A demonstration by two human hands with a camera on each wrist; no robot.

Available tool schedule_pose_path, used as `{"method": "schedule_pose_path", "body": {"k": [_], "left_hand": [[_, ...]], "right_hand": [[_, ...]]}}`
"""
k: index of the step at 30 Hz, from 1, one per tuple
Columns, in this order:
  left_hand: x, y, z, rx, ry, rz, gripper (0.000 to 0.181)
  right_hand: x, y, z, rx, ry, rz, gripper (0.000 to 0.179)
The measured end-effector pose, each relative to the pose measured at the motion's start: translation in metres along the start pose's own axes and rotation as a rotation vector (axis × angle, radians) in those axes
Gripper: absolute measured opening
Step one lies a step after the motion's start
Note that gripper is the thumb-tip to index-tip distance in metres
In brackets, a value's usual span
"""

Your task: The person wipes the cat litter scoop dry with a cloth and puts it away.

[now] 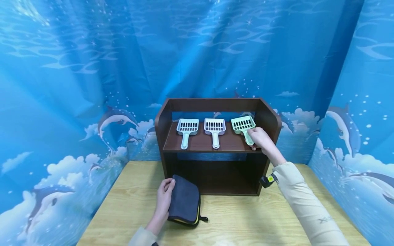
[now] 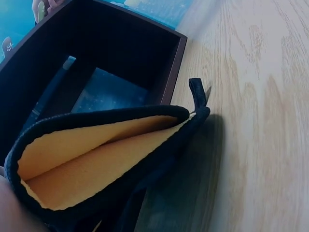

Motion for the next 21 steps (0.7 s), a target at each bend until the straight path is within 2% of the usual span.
{"method": "schedule_pose_path", "body": {"k": [5,11,21], "left_hand": [[0.001,-0.008,-0.007,0.024,0.015,-0.026,0.035],[-0.002,-0.012,-0.016,0.044,0.027,-0.053,0.039],[-0.009,-0.022,-0.033,0.078,0.05,-0.081,0.046]], "right_hand": [[0.0,0.0,-0.001,-0.065,-0.018,0.028,0.045],[0.001,0.001,-0.004,-0.182,0.015,0.06,0.038],[-0.013,-0.007,-0.004,-0.32,0.072,0.029,0.039]]}}
Point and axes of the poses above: each hand's wrist, its own x-axis towards the middle knuckle, its own z-axis out of the palm, y = z × x, the point moved 10 cm from there along x, towards the middle knuckle, and after that the axes turned 11 degrees about -y, right-handed, at the moved point
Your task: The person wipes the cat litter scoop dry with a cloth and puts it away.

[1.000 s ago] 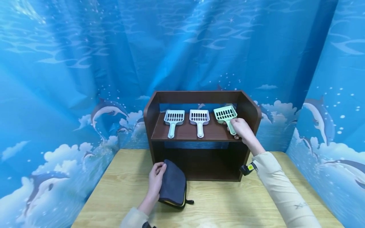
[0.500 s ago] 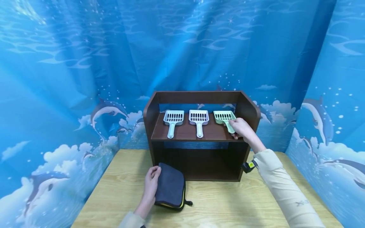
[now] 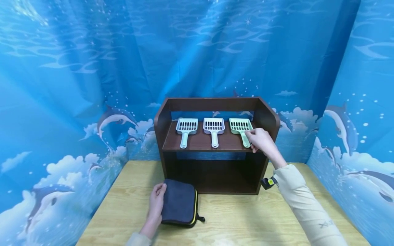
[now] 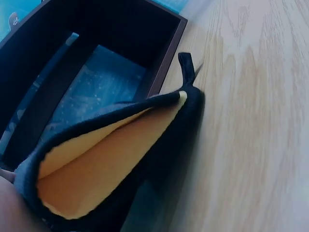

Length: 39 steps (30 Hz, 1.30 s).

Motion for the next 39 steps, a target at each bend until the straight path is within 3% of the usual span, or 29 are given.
{"method": "schedule_pose_path", "body": {"k": [10,19,28,33,39], "left_hand": [[-0.004,-0.016,-0.023,0.074,-0.012,-0.073,0.049],[-0.004,-0.031,-0.047,0.15,-0.024,-0.123,0.052],[-0.006,-0.033,-0.053,0.174,-0.072,-0.155,0.054],[-0.008,-0.016,-0.055,0.237,-0.037,-0.076,0.049],[-0.015,0.02,-0.043,0.449,0.04,0.087,0.033]], "right_hand": [[-0.02,-0.006,-0.004,-0.098,0.134,-0.031,0.04],[-0.05,0.005,0.002,-0.014,0.26,-0.073,0.034],[-0.077,0.023,0.02,0.141,0.318,-0.157,0.035],[-0.088,0.037,0.035,0.198,0.349,-0.195,0.034],[-0.095,0.05,0.057,0.201,0.396,-0.23,0.025]]}}
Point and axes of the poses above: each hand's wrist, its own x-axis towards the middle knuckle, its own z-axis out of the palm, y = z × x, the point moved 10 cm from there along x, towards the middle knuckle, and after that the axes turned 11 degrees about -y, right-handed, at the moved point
